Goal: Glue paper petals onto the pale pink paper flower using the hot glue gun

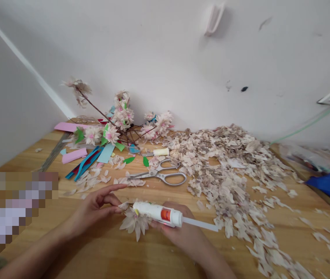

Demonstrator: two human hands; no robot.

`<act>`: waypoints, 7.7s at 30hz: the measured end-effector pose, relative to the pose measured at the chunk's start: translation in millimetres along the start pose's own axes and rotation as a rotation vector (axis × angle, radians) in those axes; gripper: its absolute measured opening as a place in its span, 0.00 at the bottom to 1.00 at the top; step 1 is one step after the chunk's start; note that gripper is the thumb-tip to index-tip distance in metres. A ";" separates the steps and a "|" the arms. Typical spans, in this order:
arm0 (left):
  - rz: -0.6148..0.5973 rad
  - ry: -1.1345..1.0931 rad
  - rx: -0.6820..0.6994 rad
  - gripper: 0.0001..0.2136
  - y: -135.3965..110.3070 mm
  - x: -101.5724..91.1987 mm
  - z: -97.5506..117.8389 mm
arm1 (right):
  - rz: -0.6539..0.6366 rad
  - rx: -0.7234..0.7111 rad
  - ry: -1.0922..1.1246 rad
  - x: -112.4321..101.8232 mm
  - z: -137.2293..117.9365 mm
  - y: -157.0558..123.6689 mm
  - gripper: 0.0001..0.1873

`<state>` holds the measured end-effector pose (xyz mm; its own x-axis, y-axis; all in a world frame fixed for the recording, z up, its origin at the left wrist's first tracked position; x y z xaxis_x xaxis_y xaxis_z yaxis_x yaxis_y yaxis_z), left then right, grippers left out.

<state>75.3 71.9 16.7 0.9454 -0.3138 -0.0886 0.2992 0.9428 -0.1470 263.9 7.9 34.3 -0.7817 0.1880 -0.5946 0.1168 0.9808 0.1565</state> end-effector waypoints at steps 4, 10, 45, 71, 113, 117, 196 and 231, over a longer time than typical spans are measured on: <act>0.002 -0.003 0.009 0.27 -0.1 -0.3 0.0 | 0.036 0.011 0.004 -2.5 4.3 0.5 0.18; 0.001 -0.011 0.016 0.25 1.4 -0.7 -4.1 | 0.037 0.039 0.011 -4.0 9.7 1.1 0.20; 0.271 -0.065 0.156 0.10 11.2 -26.2 -1.1 | 0.244 -0.124 -0.421 -37.7 6.8 -36.4 0.13; 0.147 0.378 1.147 0.09 -50.7 -2.0 78.1 | 0.167 -0.139 0.000 12.8 -20.3 11.8 0.06; 0.122 0.667 1.297 0.10 -60.5 7.5 72.8 | 0.241 -0.476 -0.119 2.7 -62.7 -3.0 0.06; 0.101 0.711 1.349 0.09 -65.2 14.0 70.8 | 0.201 -0.403 -0.094 5.5 -56.9 -2.3 0.06; 0.230 0.607 1.241 0.12 -61.2 6.3 72.0 | 0.148 -0.523 -0.245 -0.8 -55.2 2.1 0.18; 0.022 0.728 1.436 0.06 -76.9 46.2 61.2 | 0.055 -0.196 -0.054 16.1 -41.7 3.3 0.12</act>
<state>103.9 -8.2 84.2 0.8167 0.1114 -0.5662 0.5516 0.1371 0.8227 226.2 12.0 58.1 -0.7431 0.2482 -0.6214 0.0326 0.9410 0.3368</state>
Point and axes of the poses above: each hand's wrist, its own y-axis towards the middle knuckle, its own x-axis out of the palm, z = x × y, the point moved 9 cm from there along y, towards the middle knuckle, and after that the axes turned 13 degrees about z, right-handed, at the moved point
